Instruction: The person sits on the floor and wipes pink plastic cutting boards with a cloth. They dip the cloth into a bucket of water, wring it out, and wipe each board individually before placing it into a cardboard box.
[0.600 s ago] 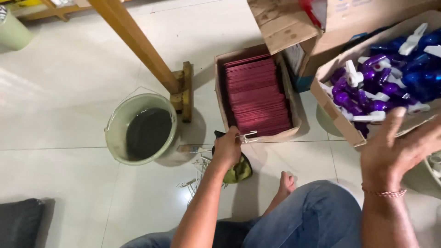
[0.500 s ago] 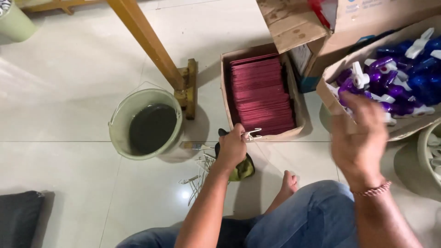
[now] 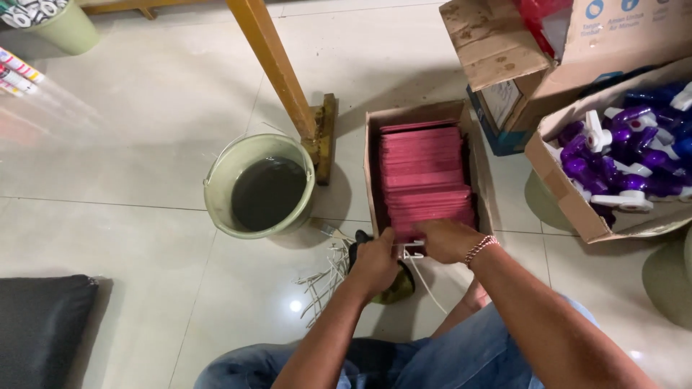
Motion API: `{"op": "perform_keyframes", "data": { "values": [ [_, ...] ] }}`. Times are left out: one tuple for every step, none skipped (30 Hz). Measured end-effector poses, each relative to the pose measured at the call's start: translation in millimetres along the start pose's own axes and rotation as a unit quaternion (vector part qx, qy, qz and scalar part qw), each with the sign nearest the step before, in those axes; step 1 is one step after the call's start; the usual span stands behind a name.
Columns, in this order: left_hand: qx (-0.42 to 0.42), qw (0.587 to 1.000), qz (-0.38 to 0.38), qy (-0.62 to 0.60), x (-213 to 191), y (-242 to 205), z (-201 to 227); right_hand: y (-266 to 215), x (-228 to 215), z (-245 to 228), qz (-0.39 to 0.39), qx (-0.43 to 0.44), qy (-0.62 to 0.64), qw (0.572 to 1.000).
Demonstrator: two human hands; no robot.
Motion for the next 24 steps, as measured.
{"op": "perform_keyframes", "data": {
  "values": [
    [-0.001,1.000,0.003,-0.001,-1.9,-6.4,-1.5,5.9,5.6,2.7,0.000,-0.003,-0.002,1.000],
    [-0.007,1.000,-0.005,-0.016,-1.5,-12.6,-3.7,12.1,15.3,2.1,-0.022,-0.023,-0.024,0.999],
    [-0.013,0.999,-0.015,-0.032,0.6,-19.6,-6.8,17.7,27.4,2.0,-0.044,-0.042,-0.044,0.997],
    [-0.015,0.999,-0.014,-0.032,-3.4,-27.5,-5.8,13.9,19.5,-6.8,-0.045,-0.045,-0.046,0.997],
    [-0.035,0.997,-0.041,-0.062,-3.0,-34.7,-8.1,9.8,17.1,-11.4,-0.078,-0.025,-0.035,0.996],
    [-0.055,0.992,-0.068,-0.091,-2.7,-41.8,-10.2,5.8,14.5,-16.2,-0.110,-0.006,-0.025,0.994],
    [-0.055,0.992,-0.066,-0.091,-5.2,-39.7,-13.5,5.3,-1.8,-22.5,-0.108,-0.007,-0.026,0.994],
    [-0.055,0.992,-0.061,-0.093,-8.4,-37.0,-17.3,6.9,-34.7,-21.9,-0.020,0.030,0.008,0.999],
    [-0.057,0.992,-0.058,-0.097,-9.0,-35.5,-21.4,4.1,-64.8,-19.6,0.066,0.067,0.043,0.995],
    [-0.058,0.992,-0.058,-0.099,-8.2,-31.3,-24.0,15.3,-67.9,-12.0,0.064,0.066,0.041,0.995],
    [-0.079,0.976,-0.027,-0.199,-15.7,-24.5,-31.0,23.1,-95.0,-5.5,0.173,0.059,0.032,0.983],
    [-0.098,0.950,0.003,-0.297,-22.7,-18.1,-38.7,26.5,-121.1,0.1,0.280,0.052,0.022,0.958],
    [-0.097,0.950,0.006,-0.297,-17.0,-7.7,-52.2,44.4,-118.9,13.2,0.283,0.050,0.021,0.958],
    [-0.076,0.915,0.044,-0.394,-19.3,3.0,-65.9,59.9,-123.5,19.0,0.318,0.014,0.004,0.948],
    [-0.053,0.868,0.080,-0.487,-21.2,14.5,-81.1,75.5,-127.6,25.5,0.352,-0.020,-0.012,0.936],
    [-0.051,0.868,0.081,-0.486,-29.7,15.6,-77.7,86.7,-130.5,30.9,0.355,-0.021,-0.013,0.935],
    [-0.100,0.837,0.096,-0.530,-30.1,10.7,-86.4,100.2,-122.1,42.3,0.321,0.004,-0.003,0.947],
    [-0.148,0.801,0.110,-0.570,-29.3,4.7,-95.4,113.4,-112.3,53.3,0.286,0.030,0.008,0.958],
    [-0.155,0.796,0.110,-0.574,-27.3,7.1,-98.8,112.5,-113.7,47.7,0.278,0.029,0.006,0.960],
    [-0.138,0.791,0.114,-0.585,-28.5,9.4,-98.5,108.4,-114.6,52.4,0.277,0.070,0.054,0.957],
    [-0.116,0.787,0.117,-0.594,-32.4,14.3,-95.8,102.6,-118.9,57.7,0.281,0.111,0.101,0.948],
    [-0.118,0.785,0.117,-0.596,-33.3,15.1,-95.8,111.6,-112.6,68.3,0.278,0.112,0.098,0.949],
    [-0.104,0.781,0.113,-0.605,-35.7,17.2,-92.4,113.8,-121.4,68.9,0.342,0.062,0.063,0.936],
    [-0.090,0.777,0.110,-0.613,-37.7,17.9,-88.5,112.2,-127.7,68.6,0.403,0.011,0.027,0.915]
  ]
}}
Point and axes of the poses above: each hand's wrist, its own y-axis towards the middle knuckle, its own x-axis out of the palm, z = x × y, the point moved 10 cm from there along y, towards the middle knuckle, and after that the axes turned 5 degrees about -x, right-handed, at the moved point
